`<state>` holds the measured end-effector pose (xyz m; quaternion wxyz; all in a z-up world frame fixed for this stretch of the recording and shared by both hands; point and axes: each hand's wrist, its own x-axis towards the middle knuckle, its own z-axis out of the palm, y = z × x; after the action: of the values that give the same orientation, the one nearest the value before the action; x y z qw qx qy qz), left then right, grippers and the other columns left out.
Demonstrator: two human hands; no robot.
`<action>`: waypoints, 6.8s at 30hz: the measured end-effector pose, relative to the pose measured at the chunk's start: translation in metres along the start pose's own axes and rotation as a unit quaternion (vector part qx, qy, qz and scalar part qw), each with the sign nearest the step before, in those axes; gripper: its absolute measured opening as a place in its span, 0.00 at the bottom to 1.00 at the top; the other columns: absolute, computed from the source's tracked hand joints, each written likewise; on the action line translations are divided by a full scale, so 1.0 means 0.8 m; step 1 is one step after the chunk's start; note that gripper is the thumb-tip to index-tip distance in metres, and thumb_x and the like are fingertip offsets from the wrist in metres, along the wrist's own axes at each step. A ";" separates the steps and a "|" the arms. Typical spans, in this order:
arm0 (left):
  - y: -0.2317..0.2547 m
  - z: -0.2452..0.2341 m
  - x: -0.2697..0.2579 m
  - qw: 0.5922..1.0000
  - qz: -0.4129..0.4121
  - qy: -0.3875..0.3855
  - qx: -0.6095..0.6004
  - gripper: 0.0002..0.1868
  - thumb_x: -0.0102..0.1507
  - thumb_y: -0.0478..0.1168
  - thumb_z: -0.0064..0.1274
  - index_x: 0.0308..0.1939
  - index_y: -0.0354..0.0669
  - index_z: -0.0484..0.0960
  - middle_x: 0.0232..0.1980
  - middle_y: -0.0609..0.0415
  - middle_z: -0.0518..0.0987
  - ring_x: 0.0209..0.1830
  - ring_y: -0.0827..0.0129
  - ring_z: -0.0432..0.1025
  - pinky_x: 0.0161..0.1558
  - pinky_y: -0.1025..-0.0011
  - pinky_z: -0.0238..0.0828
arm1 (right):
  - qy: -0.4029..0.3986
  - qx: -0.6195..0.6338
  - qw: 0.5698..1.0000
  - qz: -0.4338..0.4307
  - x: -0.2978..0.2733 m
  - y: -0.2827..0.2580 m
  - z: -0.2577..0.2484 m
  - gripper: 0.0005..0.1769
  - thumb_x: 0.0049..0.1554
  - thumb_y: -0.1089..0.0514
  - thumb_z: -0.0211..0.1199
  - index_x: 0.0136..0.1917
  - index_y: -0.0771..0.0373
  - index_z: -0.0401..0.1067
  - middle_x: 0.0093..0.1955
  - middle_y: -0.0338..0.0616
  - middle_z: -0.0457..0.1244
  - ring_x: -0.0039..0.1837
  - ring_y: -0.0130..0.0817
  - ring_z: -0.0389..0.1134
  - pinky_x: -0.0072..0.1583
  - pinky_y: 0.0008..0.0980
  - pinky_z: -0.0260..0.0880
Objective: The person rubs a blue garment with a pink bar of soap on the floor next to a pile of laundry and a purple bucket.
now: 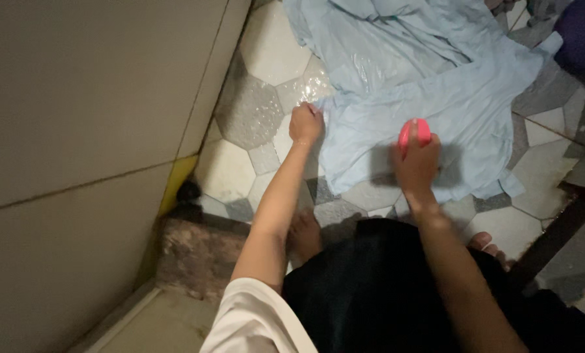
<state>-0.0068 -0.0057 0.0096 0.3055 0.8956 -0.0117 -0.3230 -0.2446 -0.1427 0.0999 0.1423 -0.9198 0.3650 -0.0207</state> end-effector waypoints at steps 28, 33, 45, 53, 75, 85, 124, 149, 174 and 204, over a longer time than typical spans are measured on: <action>-0.087 0.049 -0.178 0.989 0.046 -0.131 -0.045 0.27 0.64 0.59 0.60 0.54 0.41 0.80 0.42 0.44 0.84 0.42 0.56 0.78 0.48 0.62 0.75 | 0.044 -0.084 0.995 -0.014 0.017 0.027 -0.014 0.38 0.57 0.46 0.67 0.76 0.63 0.66 0.55 0.68 0.61 0.49 0.59 0.66 0.48 0.51 0.69; -0.044 0.080 -0.139 0.986 -0.007 -0.113 -0.126 0.41 0.59 0.62 0.60 0.65 0.37 0.69 0.42 0.40 0.82 0.41 0.54 0.78 0.46 0.61 0.76 | -0.060 0.046 0.989 0.129 -0.028 -0.038 0.025 0.26 0.68 0.46 0.63 0.76 0.52 0.64 0.61 0.61 0.62 0.61 0.61 0.65 0.60 0.56 0.67; 0.010 0.070 -0.076 0.986 0.126 -0.095 0.045 0.11 0.72 0.49 0.51 0.52 0.52 0.81 0.57 0.48 0.81 0.58 0.48 0.76 0.58 0.52 0.73 | -0.113 0.163 0.974 -0.109 -0.058 -0.096 0.007 0.32 0.52 0.52 0.67 0.68 0.61 0.69 0.70 0.58 0.61 0.65 0.61 0.60 0.68 0.54 0.62; 0.011 -0.038 -0.054 0.962 0.148 -0.130 0.189 0.23 0.57 0.51 0.62 0.51 0.47 0.75 0.55 0.44 0.74 0.54 0.46 0.71 0.49 0.49 0.70 | -0.205 0.215 0.946 -0.132 -0.066 -0.155 0.024 0.36 0.56 0.46 0.68 0.74 0.60 0.66 0.60 0.61 0.59 0.61 0.60 0.62 0.63 0.50 0.65; 0.016 -0.064 -0.139 0.998 -0.021 -0.061 0.003 0.34 0.62 0.62 0.58 0.52 0.33 0.74 0.46 0.38 0.79 0.46 0.46 0.76 0.49 0.52 0.71 | -0.111 0.171 0.976 0.081 0.025 0.003 -0.011 0.27 0.66 0.49 0.61 0.71 0.67 0.65 0.61 0.59 0.64 0.63 0.57 0.64 0.64 0.52 0.61; -0.125 0.010 -0.176 0.966 0.254 -0.023 -0.049 0.14 0.56 0.45 0.64 0.29 0.38 0.80 0.50 0.40 0.77 0.47 0.50 0.73 0.47 0.59 0.72 | -0.045 0.066 0.996 -0.046 0.050 0.105 0.030 0.39 0.69 0.50 0.62 0.81 0.76 0.51 0.75 0.75 0.51 0.77 0.79 0.48 0.80 0.66 0.43; -0.066 0.104 0.022 0.839 -0.036 -0.203 -0.504 0.16 0.62 0.31 0.56 0.55 0.38 0.78 0.49 0.53 0.80 0.49 0.70 0.73 0.52 0.72 0.71 | -0.128 0.168 0.975 0.071 0.010 0.007 0.084 0.20 0.49 0.63 0.66 0.55 0.68 0.69 0.50 0.61 0.66 0.54 0.59 0.68 0.55 0.50 0.68; -0.071 -0.017 -0.090 0.996 -0.069 0.006 -0.064 0.32 0.55 0.58 0.68 0.49 0.35 0.79 0.32 0.47 0.79 0.36 0.58 0.74 0.43 0.62 0.72 | -0.073 0.017 0.990 0.123 0.038 -0.001 0.001 0.49 0.58 0.47 0.71 0.84 0.65 0.53 0.74 0.72 0.52 0.72 0.70 0.57 0.72 0.56 0.59; -0.087 0.031 0.065 0.845 -0.117 0.007 -0.522 0.32 0.52 0.27 0.63 0.59 0.35 0.70 0.37 0.52 0.84 0.33 0.73 0.78 0.37 0.76 0.75 | -0.379 0.080 0.922 -0.017 -0.020 -0.115 0.029 0.20 0.67 0.41 0.57 0.63 0.57 0.69 0.49 0.56 0.67 0.53 0.54 0.69 0.56 0.46 0.71; -0.099 0.007 -0.184 0.998 0.044 0.023 0.040 0.11 0.59 0.43 0.63 0.36 0.41 0.79 0.36 0.45 0.80 0.39 0.46 0.75 0.39 0.52 0.70 | 0.017 -0.188 0.979 0.076 0.018 -0.001 -0.055 0.35 0.60 0.41 0.56 0.70 0.67 0.72 0.46 0.59 0.66 0.42 0.50 0.68 0.41 0.48 0.67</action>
<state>-0.1405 0.0874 0.0465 0.2836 0.9131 -0.0571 -0.2873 -0.2401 -0.1628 0.1416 -0.0384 -0.8993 0.4335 0.0438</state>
